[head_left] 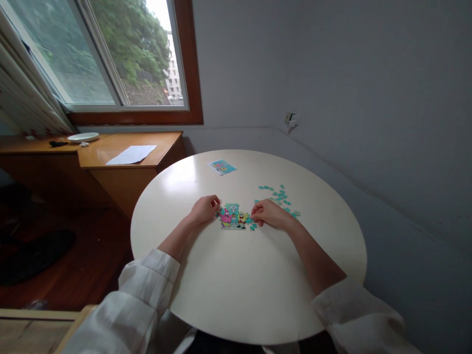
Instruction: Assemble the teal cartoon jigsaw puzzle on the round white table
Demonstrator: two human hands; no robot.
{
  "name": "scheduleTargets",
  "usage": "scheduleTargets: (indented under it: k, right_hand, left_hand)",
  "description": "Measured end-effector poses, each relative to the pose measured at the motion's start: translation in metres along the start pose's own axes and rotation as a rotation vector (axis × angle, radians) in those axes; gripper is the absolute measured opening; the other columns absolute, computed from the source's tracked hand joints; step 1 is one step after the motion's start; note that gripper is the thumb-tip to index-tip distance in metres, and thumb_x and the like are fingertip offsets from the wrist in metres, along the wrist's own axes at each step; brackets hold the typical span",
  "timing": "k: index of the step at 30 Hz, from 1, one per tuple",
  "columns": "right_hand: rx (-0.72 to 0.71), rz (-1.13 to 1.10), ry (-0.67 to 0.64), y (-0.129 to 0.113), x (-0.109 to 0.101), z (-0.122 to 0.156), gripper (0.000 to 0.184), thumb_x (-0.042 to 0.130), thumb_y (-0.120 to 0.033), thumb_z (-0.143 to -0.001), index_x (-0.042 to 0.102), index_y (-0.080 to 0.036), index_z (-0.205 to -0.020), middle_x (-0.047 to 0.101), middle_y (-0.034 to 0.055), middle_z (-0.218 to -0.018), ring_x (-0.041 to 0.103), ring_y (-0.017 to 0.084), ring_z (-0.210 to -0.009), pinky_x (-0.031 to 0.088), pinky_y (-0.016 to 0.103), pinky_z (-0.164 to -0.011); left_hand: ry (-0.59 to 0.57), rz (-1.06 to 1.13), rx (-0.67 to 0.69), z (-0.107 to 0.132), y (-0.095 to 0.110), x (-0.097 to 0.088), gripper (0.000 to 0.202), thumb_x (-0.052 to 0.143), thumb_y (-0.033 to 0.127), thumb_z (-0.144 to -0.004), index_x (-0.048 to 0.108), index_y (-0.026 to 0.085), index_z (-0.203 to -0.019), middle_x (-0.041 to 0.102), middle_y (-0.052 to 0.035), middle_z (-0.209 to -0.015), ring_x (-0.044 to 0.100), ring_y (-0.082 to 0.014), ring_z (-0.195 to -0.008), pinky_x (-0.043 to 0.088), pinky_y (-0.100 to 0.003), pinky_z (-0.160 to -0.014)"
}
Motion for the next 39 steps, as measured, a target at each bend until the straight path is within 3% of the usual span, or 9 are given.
scheduleTargets:
  k: [31,35,39]
  right_hand:
    - [0.028,0.349,0.066,-0.0028,-0.0043,-0.0004,0.015,0.063,-0.018,-0.069,0.054,-0.016,-0.057,0.055,-0.0031,-0.043,0.044,0.006,-0.040,0.031,0.018,-0.044]
    - [0.010,0.316,0.065,-0.0006,-0.0047,-0.0018,0.016,0.065,-0.020,-0.067,0.053,-0.015,-0.057,0.055,-0.0029,-0.043,0.046,0.006,-0.041,0.032,0.018,-0.044]
    - [-0.031,0.137,0.039,0.0031,-0.0049,-0.0035,0.021,0.067,-0.023,-0.066,0.050,-0.016,-0.056,0.056,-0.0027,-0.046,0.048,0.007,-0.041,0.034,0.018,-0.042]
  left_hand:
    - [-0.014,-0.018,-0.009,0.0023,0.0049,-0.0031,0.019,0.050,0.024,-0.076,0.064,0.019,-0.087,0.065,-0.0023,-0.079,0.056,-0.0139,-0.066,0.039,-0.022,-0.057]
    - [-0.012,-0.017,-0.003,0.0016,0.0036,-0.0021,0.019,0.050,0.024,-0.076,0.064,0.019,-0.087,0.066,-0.0019,-0.080,0.056,-0.0136,-0.066,0.039,-0.022,-0.057]
    - [-0.006,-0.016,0.007,0.0004,0.0021,-0.0006,0.019,0.050,0.025,-0.076,0.064,0.019,-0.087,0.065,-0.0020,-0.079,0.056,-0.0136,-0.066,0.039,-0.022,-0.057]
Point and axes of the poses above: each hand's wrist, its own z-axis away from the middle knuckle, its own x-axis out of the palm, y = z × x, the point moved 10 cm from there along -z, towards the middle knuckle
